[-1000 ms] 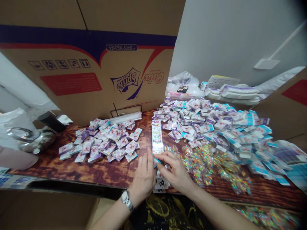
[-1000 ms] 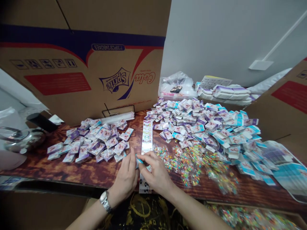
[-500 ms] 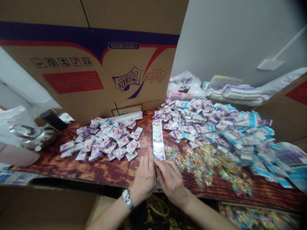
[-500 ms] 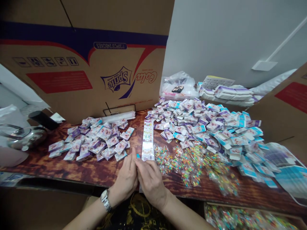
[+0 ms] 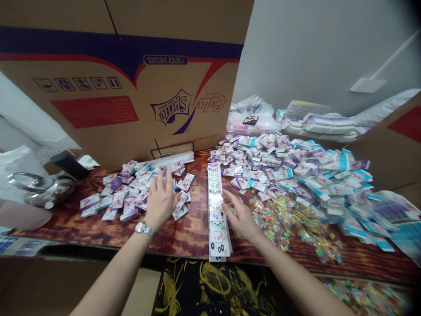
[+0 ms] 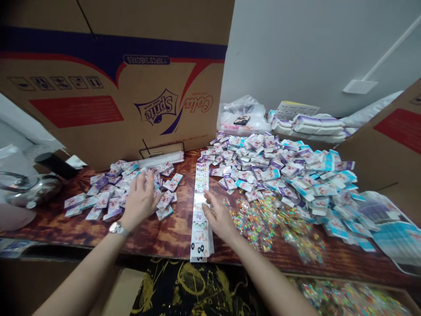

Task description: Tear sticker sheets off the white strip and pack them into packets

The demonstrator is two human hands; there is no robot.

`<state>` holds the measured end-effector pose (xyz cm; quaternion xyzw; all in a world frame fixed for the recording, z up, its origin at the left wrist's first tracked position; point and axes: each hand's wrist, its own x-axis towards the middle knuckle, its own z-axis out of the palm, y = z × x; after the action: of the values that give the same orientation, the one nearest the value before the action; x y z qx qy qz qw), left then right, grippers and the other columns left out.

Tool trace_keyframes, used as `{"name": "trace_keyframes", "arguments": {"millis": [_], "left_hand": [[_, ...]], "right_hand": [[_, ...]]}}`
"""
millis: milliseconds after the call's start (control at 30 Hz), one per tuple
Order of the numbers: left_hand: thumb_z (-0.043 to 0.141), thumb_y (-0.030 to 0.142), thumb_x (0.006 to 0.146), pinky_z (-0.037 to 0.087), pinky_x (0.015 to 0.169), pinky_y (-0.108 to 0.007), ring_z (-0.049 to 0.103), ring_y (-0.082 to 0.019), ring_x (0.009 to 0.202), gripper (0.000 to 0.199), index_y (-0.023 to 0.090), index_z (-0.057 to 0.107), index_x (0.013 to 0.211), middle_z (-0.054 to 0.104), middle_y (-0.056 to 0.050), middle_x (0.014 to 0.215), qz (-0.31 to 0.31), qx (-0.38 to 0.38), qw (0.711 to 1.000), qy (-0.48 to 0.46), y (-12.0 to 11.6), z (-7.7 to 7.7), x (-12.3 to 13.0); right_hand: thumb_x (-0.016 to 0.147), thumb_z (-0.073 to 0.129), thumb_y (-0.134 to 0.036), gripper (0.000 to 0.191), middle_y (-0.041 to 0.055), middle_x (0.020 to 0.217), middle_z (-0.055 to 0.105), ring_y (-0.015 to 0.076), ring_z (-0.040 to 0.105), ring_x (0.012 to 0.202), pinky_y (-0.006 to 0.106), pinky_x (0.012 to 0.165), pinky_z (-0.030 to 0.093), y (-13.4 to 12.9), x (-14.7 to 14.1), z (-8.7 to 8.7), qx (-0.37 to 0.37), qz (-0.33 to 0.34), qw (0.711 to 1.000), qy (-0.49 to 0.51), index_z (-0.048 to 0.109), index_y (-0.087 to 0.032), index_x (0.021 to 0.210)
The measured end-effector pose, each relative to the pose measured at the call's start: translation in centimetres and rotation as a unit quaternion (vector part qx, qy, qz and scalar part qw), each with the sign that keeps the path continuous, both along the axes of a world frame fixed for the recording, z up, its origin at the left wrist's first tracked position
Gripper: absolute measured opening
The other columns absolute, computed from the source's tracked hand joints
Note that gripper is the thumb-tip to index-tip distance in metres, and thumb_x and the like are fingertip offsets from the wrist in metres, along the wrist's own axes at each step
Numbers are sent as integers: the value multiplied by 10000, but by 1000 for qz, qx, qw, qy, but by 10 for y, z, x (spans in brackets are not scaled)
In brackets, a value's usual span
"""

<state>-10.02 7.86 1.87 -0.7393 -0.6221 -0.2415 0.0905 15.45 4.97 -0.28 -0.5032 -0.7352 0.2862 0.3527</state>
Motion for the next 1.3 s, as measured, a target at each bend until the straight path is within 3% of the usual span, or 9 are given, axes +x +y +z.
{"name": "trace_keyframes", "arguments": {"millis": [67, 167, 267, 367, 567, 633, 1033, 1200, 1300], "left_hand": [[569, 328, 817, 274, 1004, -597, 218, -433, 1312, 671, 60, 311, 1377, 298, -258, 1404, -32, 16, 999, -34, 1, 3, 1], [508, 352, 863, 406, 968, -480, 443, -308, 1213, 587, 104, 331, 1366, 463, -204, 1309, -112, -102, 971, -184, -24, -16, 26], [434, 360, 903, 529, 810, -393, 634, -222, 949, 447, 112, 438, 1275, 612, -163, 1145, -122, -284, 870, -384, -57, -50, 60], [448, 358, 898, 513, 847, -401, 616, -226, 1016, 410, 117, 479, 1228, 605, -158, 1186, -98, -354, 782, -504, -76, -73, 81], [581, 417, 810, 473, 888, -386, 580, -266, 1076, 459, 130, 530, 1164, 600, -151, 1197, -28, -403, 608, -684, -72, -78, 85], [624, 431, 769, 485, 850, -382, 602, -276, 1027, 483, 128, 547, 1138, 627, -150, 1145, -29, -416, 575, -704, -70, -75, 84], [667, 333, 728, 509, 752, -344, 647, -226, 842, 509, 127, 513, 1167, 671, -108, 1028, -84, -448, 585, -671, -80, -65, 82], [647, 330, 739, 520, 740, -350, 644, -235, 865, 496, 132, 504, 1170, 668, -110, 1033, -80, -459, 589, -660, -89, -66, 81], [642, 314, 742, 511, 778, -350, 636, -237, 906, 480, 137, 505, 1166, 657, -111, 1065, -77, -447, 615, -645, -90, -68, 83]], "right_hand": [[914, 425, -322, 403, 116, 1197, 588, 239, 582, 1052, 417, 860, 482, 2, 11, -6, -36, -30, 999, -15, 444, -186, 1293], [914, 415, -346, 388, 117, 1166, 604, 243, 596, 1020, 423, 844, 486, -17, 21, -17, -82, -46, 995, -45, 471, -176, 1257], [908, 423, -353, 393, 119, 1107, 629, 248, 599, 1012, 436, 864, 473, -44, 23, -29, -114, -54, 991, -55, 466, -165, 1250], [908, 426, -362, 413, 107, 1086, 643, 242, 618, 987, 435, 864, 480, -60, 19, -39, -165, -36, 985, -20, 426, -179, 1278], [896, 433, -417, 463, 101, 1137, 629, 226, 632, 985, 389, 856, 499, -61, 5, -48, -247, -35, 967, 56, 394, -200, 1303], [884, 453, -426, 476, 105, 1116, 639, 231, 632, 979, 389, 869, 489, -59, 2, -50, -249, -32, 967, 50, 416, -186, 1294], [887, 476, -368, 459, 81, 1120, 623, 217, 611, 1020, 383, 847, 518, -69, 2, -65, -285, -12, 940, 189, 389, -239, 1318], [880, 487, -368, 472, 81, 1118, 623, 215, 614, 999, 395, 845, 521, -75, 5, -66, -286, -8, 944, 164, 395, -236, 1323], [874, 499, -372, 464, 81, 1176, 600, 218, 597, 1035, 410, 890, 494, -72, 7, -67, -266, -22, 951, 157, 415, -246, 1313]]}}
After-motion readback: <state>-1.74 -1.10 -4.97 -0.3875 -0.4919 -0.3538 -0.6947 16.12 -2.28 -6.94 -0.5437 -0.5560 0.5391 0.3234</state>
